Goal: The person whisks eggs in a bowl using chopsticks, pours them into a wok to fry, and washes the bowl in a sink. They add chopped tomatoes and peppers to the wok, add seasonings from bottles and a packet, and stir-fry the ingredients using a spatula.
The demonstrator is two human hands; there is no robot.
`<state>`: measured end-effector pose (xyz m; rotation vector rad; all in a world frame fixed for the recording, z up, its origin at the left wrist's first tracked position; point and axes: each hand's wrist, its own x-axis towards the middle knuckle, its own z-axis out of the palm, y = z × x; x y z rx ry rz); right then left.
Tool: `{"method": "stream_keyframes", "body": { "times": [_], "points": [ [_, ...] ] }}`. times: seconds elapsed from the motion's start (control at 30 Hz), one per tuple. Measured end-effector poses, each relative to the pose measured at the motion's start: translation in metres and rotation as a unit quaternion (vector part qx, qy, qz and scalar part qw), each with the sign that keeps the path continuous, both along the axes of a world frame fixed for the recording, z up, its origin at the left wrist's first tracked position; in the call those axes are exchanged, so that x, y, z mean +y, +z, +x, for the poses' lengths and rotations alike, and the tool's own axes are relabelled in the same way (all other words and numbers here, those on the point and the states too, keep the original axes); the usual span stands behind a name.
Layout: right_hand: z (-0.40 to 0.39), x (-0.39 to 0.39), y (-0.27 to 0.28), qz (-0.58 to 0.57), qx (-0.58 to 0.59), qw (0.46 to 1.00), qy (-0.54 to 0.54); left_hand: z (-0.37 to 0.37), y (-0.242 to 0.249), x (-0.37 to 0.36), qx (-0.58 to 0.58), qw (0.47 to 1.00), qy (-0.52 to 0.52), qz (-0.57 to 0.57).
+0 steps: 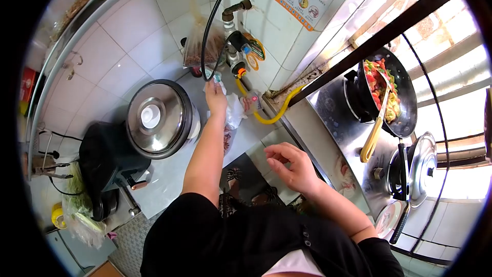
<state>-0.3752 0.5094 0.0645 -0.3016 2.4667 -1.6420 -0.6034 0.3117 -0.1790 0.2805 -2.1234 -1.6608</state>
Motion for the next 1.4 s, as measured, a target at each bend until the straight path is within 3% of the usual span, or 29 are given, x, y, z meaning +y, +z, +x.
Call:
{"method": "stream_keyframes", "body": {
  "times": [0.13, 0.27, 0.33, 0.47, 0.6, 0.67, 0.73, 0.77, 0.83, 0.87, 0.93, 1.0, 1.03, 1.13, 1.23, 1.27, 1.33, 1.37, 1.4],
  "points": [
    [0.002, 0.002, 0.012, -0.012, 0.036, 0.999, 0.002, 0.044, 0.075, 0.006, -0.01, 0.993, -0.052, 0.109],
    [0.005, 0.004, 0.015, -0.047, 0.049, 0.997, -0.023, 0.075, 0.091, -0.011, 0.012, 0.948, -0.155, 0.28],
    [0.006, 0.007, 0.008, -0.067, 0.056, 0.996, -0.031, 0.107, 0.128, -0.001, -0.011, 0.923, -0.165, 0.346],
    [0.007, 0.013, -0.014, -0.131, 0.019, 0.988, -0.084, 0.155, 0.148, -0.013, -0.024, 0.857, -0.297, 0.421],
    [0.01, 0.02, -0.019, -0.268, -0.099, 0.955, -0.08, 0.197, 0.203, -0.018, -0.045, 0.797, -0.4, 0.45],
    [0.007, 0.026, -0.017, -0.387, -0.069, 0.919, 0.028, 0.204, 0.225, -0.013, -0.072, 0.739, -0.432, 0.512],
    [0.018, 0.037, 0.013, -0.406, -0.082, 0.903, 0.111, 0.207, 0.247, -0.004, -0.098, 0.694, -0.463, 0.543],
    [0.023, 0.042, 0.015, -0.401, -0.078, 0.907, 0.1, 0.206, 0.25, 0.003, -0.096, 0.652, -0.497, 0.565],
    [0.034, 0.05, 0.016, -0.393, -0.068, 0.914, 0.072, 0.211, 0.274, 0.029, -0.075, 0.666, -0.497, 0.551],
    [0.04, 0.053, 0.019, -0.356, -0.008, 0.934, 0.013, 0.214, 0.284, 0.042, -0.065, 0.671, -0.499, 0.545],
    [0.047, 0.052, 0.026, -0.271, 0.111, 0.95, -0.106, 0.212, 0.279, 0.06, -0.032, 0.652, -0.508, 0.562],
    [0.055, 0.054, 0.043, -0.263, 0.169, 0.929, -0.198, 0.223, 0.282, 0.085, -0.012, 0.629, -0.499, 0.595],
    [0.059, 0.059, 0.05, -0.227, 0.19, 0.927, -0.229, 0.228, 0.289, 0.096, 0.025, 0.629, -0.547, 0.552],
    [0.069, 0.075, 0.066, -0.09, 0.269, 0.908, -0.307, 0.242, 0.288, 0.129, 0.082, 0.768, -0.562, 0.295],
    [0.078, 0.086, 0.074, -0.028, 0.255, 0.901, -0.349, 0.229, 0.281, 0.138, 0.095, 0.817, -0.565, 0.068],
    [0.078, 0.09, 0.074, -0.078, 0.23, 0.91, -0.337, 0.225, 0.287, 0.145, 0.096, 0.82, -0.564, -0.022],
    [0.075, 0.101, 0.069, -0.179, 0.179, 0.918, -0.306, 0.225, 0.303, 0.162, 0.09, 0.819, -0.565, 0.045],
    [0.07, 0.11, 0.06, -0.26, 0.174, 0.922, -0.228, 0.22, 0.312, 0.168, 0.061, 0.813, -0.572, 0.089],
    [0.078, 0.115, 0.068, -0.231, 0.175, 0.925, -0.246, 0.215, 0.32, 0.174, 0.031, 0.807, -0.575, 0.133]
  ]
}}
